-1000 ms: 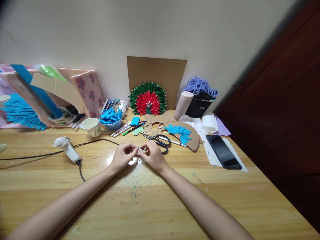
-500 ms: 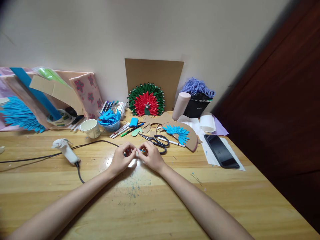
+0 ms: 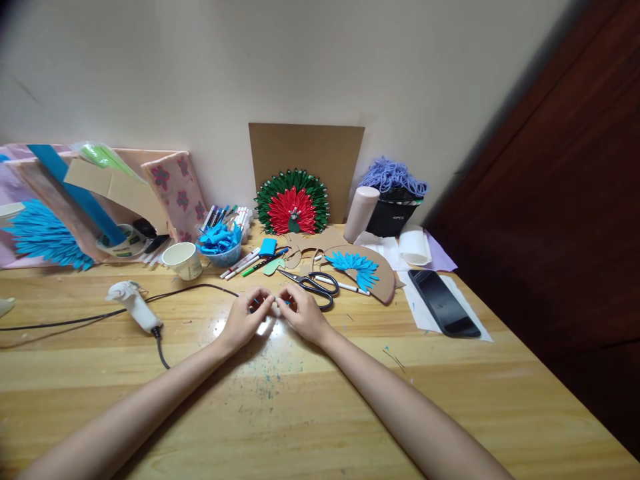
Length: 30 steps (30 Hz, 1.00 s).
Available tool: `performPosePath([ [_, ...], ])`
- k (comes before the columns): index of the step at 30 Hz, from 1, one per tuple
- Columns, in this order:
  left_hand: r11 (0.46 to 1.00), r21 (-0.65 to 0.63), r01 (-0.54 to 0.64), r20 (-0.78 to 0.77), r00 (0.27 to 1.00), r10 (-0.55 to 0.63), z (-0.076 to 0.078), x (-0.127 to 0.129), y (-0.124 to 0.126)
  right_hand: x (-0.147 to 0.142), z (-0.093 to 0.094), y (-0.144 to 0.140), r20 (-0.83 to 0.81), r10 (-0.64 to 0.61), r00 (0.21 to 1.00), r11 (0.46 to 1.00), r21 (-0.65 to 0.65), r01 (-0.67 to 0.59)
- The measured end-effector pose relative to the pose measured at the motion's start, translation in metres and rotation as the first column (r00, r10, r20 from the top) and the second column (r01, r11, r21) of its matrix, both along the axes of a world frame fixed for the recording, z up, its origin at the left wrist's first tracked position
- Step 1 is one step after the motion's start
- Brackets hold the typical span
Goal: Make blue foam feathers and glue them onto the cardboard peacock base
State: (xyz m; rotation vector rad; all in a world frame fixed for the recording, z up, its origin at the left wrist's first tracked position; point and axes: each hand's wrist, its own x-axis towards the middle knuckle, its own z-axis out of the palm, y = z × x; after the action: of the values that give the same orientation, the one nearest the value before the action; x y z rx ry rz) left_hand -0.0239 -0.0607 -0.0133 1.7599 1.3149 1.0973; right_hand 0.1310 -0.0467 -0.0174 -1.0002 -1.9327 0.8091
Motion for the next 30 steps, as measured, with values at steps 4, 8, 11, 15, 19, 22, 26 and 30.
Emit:
performPosePath([
  [4, 0.993, -0.111, -0.033, 0.138, 0.989, 0.049, -0.0026, -0.0013, 0.0045, 0.0000, -0.0018, 0.0023, -0.075, -0.034, 0.997, 0.995, -0.092, 0.027],
  [8, 0.989, -0.149, -0.009, 0.180, 0.983, 0.036, -0.0020, -0.0015, 0.0066, 0.0011, -0.0041, 0.0035, -0.133, -0.072, 0.988, 0.991, -0.125, 0.055],
  [11, 0.989, -0.148, -0.013, 0.153, 0.988, 0.036, -0.0013, -0.0018, 0.0066, 0.0018, -0.0050, 0.0042, -0.146, -0.085, 0.986, 0.989, -0.131, 0.066],
  [15, 0.999, -0.006, -0.042, 0.100, 0.994, 0.042, 0.0001, -0.0020, 0.0050, 0.0018, -0.0052, 0.0049, -0.110, -0.099, 0.989, 0.988, -0.127, 0.085],
  [19, 0.993, 0.117, -0.006, -0.020, 1.000, 0.009, 0.0026, -0.0012, 0.0021, 0.0022, -0.0057, 0.0050, -0.086, -0.109, 0.990, 0.989, -0.112, 0.099],
  [22, 0.991, 0.133, 0.012, -0.067, 0.998, -0.003, 0.0040, -0.0009, 0.0003, 0.0027, -0.0060, 0.0046, -0.074, -0.115, 0.991, 0.988, -0.112, 0.106],
  [26, 0.994, 0.106, 0.026, -0.039, 0.999, -0.022, 0.0028, -0.0011, 0.0005, 0.0023, -0.0056, 0.0040, -0.081, -0.102, 0.991, 0.989, -0.111, 0.093],
  [30, 0.999, -0.021, 0.028, 0.128, 0.992, -0.025, -0.0044, -0.0013, 0.0049, 0.0011, -0.0047, 0.0039, -0.079, -0.094, 0.992, 0.988, -0.131, 0.083],
])
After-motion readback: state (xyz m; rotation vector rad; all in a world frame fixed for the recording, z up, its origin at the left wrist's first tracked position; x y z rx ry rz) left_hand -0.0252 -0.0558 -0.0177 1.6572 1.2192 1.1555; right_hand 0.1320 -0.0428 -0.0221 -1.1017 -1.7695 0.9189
